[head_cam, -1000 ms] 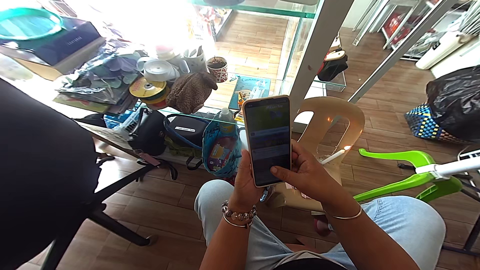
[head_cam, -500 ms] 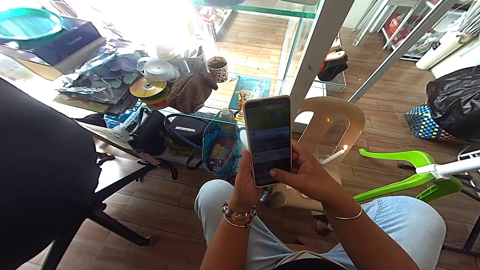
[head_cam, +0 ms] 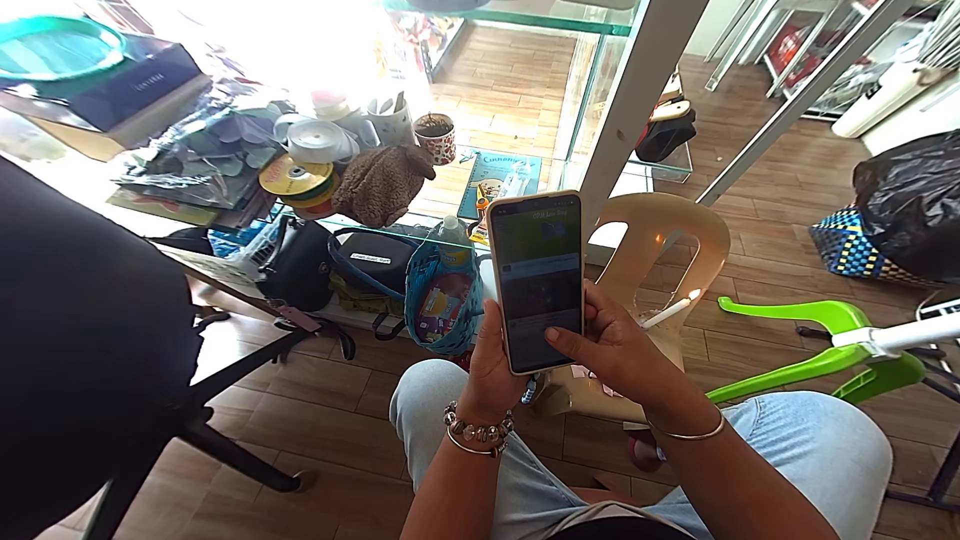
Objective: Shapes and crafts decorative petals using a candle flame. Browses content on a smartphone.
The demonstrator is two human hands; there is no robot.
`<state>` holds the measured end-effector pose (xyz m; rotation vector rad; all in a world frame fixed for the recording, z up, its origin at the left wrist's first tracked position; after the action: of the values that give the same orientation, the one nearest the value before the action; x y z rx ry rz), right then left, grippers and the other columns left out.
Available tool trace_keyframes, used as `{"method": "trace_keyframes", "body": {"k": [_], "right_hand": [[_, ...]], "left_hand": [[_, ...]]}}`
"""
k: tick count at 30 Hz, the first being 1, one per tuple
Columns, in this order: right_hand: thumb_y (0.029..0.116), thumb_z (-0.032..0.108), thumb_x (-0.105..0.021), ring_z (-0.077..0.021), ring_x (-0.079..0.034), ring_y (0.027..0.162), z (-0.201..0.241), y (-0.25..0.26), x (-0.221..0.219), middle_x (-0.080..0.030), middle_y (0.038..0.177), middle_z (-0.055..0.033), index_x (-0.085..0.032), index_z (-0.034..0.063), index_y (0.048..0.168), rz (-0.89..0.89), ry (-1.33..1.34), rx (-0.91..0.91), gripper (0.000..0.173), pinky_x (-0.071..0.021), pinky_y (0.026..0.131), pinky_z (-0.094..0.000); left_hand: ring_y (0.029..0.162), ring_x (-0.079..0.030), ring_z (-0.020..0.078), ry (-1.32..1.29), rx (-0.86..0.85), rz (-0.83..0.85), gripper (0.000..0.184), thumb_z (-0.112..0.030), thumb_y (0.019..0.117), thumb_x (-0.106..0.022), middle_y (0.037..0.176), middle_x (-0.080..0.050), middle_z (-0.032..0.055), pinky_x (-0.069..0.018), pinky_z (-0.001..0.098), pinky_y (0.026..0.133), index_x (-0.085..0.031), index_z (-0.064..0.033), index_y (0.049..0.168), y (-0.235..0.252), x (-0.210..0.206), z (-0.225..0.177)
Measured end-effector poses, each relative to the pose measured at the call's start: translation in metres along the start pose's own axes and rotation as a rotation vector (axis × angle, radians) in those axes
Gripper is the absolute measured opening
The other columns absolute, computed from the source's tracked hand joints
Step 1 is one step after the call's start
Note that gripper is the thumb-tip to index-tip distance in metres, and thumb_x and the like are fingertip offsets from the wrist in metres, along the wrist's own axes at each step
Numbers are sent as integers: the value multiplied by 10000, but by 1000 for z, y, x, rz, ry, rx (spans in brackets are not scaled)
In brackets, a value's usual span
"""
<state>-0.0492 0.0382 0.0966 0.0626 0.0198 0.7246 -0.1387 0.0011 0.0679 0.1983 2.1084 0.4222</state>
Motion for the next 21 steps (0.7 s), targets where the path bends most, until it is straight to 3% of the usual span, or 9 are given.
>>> {"method": "trace_keyframes", "body": {"k": [21], "right_hand": [[917, 74, -709, -97, -719, 950, 1, 0, -1, -717, 1044, -28, -543, 100, 1218, -3, 14, -14, 345, -610, 836, -242]], "left_hand": [[1125, -689, 139, 6, -6, -6, 509, -578, 1025, -473, 1218, -718, 31, -572, 340, 962, -657, -212, 1325, 0, 1, 0]]}}
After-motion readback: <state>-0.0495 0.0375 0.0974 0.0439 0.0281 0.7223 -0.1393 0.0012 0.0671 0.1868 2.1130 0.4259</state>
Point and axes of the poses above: each hand's wrist, its own y-axis towards the middle knuckle, its own x-axis out of the back of the hand, z = x × y, the point moved 10 cm from there along y, towards the middle knuckle
